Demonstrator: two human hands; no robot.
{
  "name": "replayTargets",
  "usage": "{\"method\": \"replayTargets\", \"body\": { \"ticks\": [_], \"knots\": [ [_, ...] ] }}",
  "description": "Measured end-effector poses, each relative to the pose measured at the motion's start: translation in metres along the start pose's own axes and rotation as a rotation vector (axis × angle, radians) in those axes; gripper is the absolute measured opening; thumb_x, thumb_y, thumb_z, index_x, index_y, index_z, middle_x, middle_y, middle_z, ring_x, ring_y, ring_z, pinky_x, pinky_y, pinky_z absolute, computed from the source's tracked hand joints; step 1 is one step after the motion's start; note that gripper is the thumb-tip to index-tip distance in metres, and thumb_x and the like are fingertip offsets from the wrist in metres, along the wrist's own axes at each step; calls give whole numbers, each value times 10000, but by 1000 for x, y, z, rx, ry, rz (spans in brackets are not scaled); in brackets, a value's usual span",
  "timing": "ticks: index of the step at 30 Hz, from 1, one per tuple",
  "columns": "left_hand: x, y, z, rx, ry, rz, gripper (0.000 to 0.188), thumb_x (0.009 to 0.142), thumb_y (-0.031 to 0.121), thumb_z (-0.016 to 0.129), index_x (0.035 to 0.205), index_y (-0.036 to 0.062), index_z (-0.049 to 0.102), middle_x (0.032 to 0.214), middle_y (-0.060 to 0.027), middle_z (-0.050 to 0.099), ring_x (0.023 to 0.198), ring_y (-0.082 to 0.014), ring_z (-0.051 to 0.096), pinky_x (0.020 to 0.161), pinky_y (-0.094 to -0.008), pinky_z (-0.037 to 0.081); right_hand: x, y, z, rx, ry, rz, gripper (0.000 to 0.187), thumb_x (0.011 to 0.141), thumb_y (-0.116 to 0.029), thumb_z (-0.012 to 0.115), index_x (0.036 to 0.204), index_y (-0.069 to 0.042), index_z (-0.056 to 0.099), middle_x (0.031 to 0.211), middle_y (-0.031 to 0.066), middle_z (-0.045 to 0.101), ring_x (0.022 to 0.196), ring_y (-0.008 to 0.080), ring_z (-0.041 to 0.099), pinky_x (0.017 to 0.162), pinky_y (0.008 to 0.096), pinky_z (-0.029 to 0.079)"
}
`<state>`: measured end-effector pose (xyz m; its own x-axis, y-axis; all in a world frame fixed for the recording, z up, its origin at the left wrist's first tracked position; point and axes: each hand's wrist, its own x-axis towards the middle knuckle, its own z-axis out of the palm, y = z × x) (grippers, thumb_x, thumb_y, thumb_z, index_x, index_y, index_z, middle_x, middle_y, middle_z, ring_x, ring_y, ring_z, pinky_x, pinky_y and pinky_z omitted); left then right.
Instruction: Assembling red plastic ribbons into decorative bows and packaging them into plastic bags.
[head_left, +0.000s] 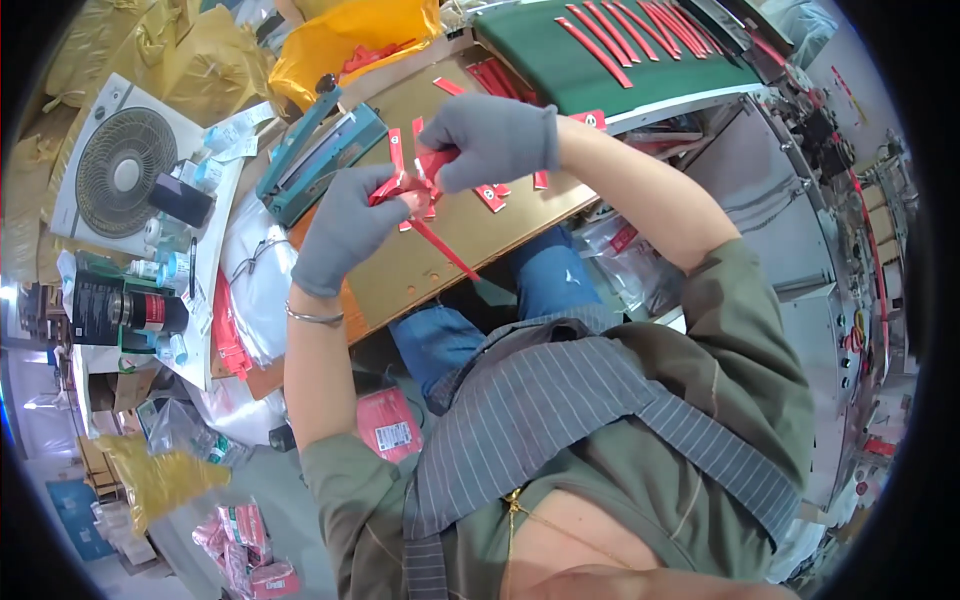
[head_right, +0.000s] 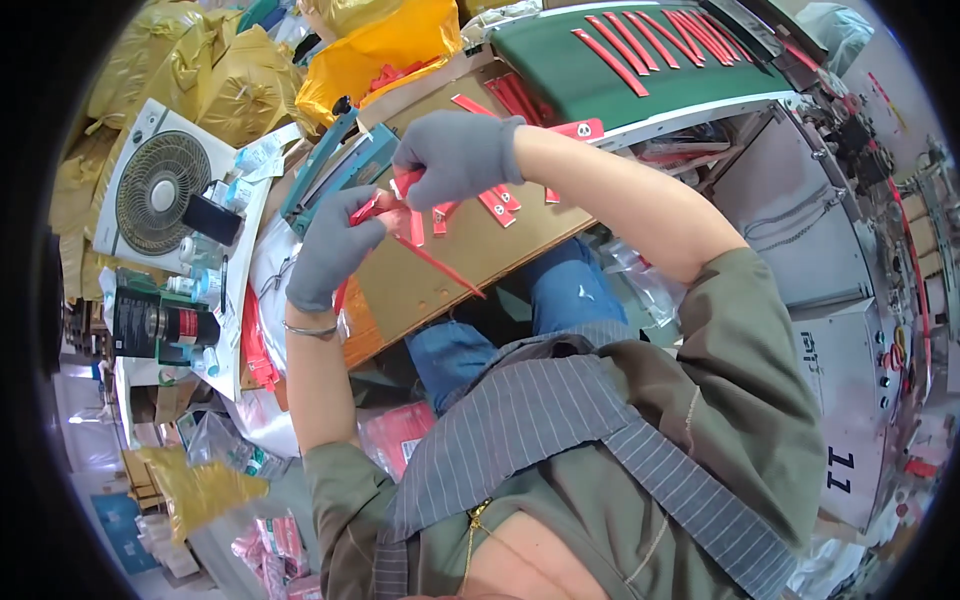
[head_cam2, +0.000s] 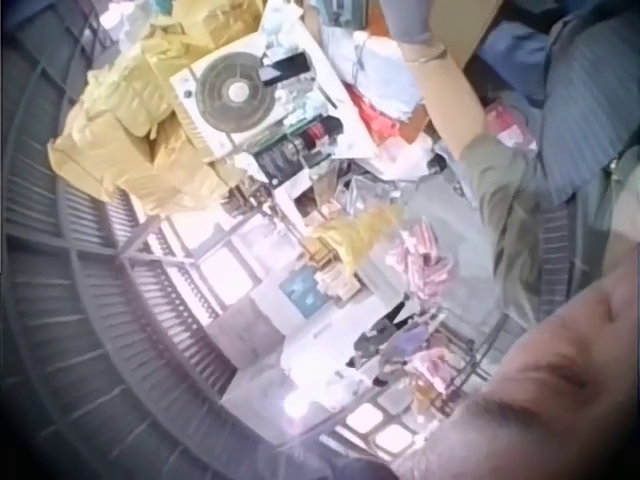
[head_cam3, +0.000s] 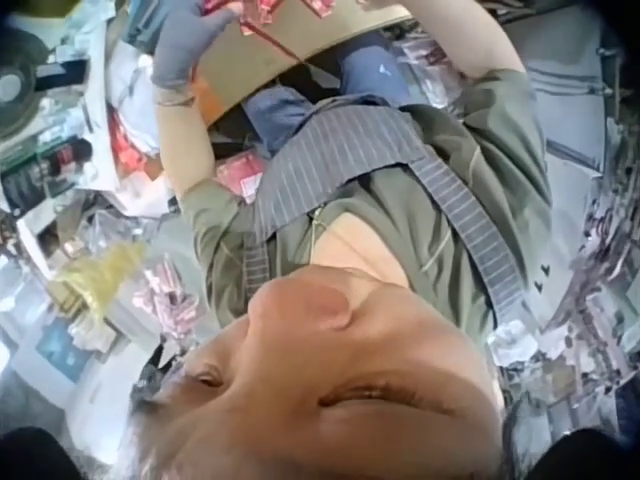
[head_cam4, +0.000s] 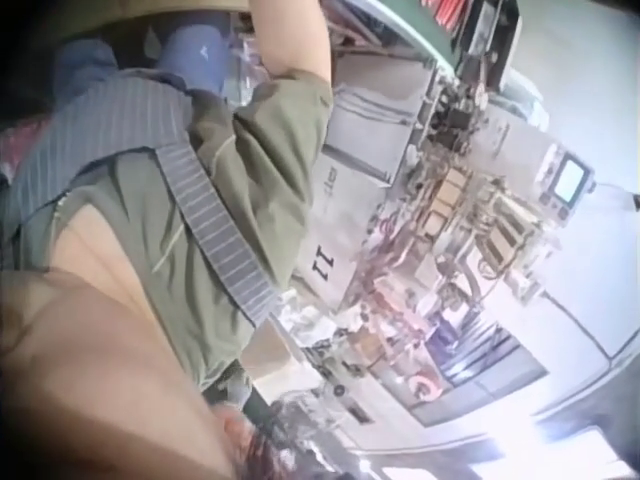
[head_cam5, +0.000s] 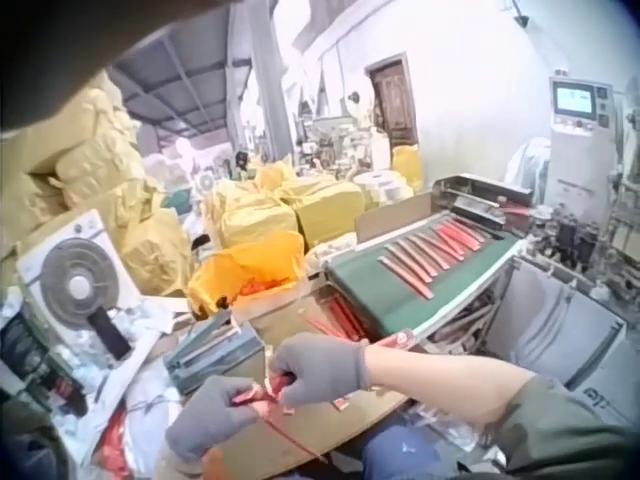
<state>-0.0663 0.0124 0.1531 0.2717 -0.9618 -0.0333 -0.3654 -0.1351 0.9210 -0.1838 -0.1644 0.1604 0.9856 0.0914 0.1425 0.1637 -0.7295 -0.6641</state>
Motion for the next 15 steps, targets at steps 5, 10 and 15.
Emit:
{"method": "replayTargets", "body": {
  "ticks": [5, 10, 15],
  "knots": [
    [-2, -1, 5, 119, -13, 91, 136, 799, 94, 619, 847, -32, 628, 738, 1, 601, 703, -50, 501, 634, -212, 406, -15, -7, 5, 374, -13, 103, 118, 708, -122, 588, 719, -4, 596, 552, 18, 512, 497, 94, 477, 459, 277, 373],
    [-3, 9, 0, -95, -206, 67, 100, 798, 84, 619, 810, -15, 614, 732, -5, 602, 712, -52, 523, 638, -216, 422, -24, 5, 24, 1335, -124, 279, 47, 678, -52, 540, 664, -32, 499, 519, -2, 411, 394, 61, 337, 390, 217, 233],
    [31, -43, -29, -130, 14, -2, 202, 824, 217, 631, 866, 20, 630, 751, 2, 598, 627, -53, 496, 545, -204, 384, 6, 74, 18, 1249, -100, 402, 167, 724, -173, 553, 794, -24, 526, 567, -12, 395, 421, 58, 346, 393, 216, 248]
  ]
}}
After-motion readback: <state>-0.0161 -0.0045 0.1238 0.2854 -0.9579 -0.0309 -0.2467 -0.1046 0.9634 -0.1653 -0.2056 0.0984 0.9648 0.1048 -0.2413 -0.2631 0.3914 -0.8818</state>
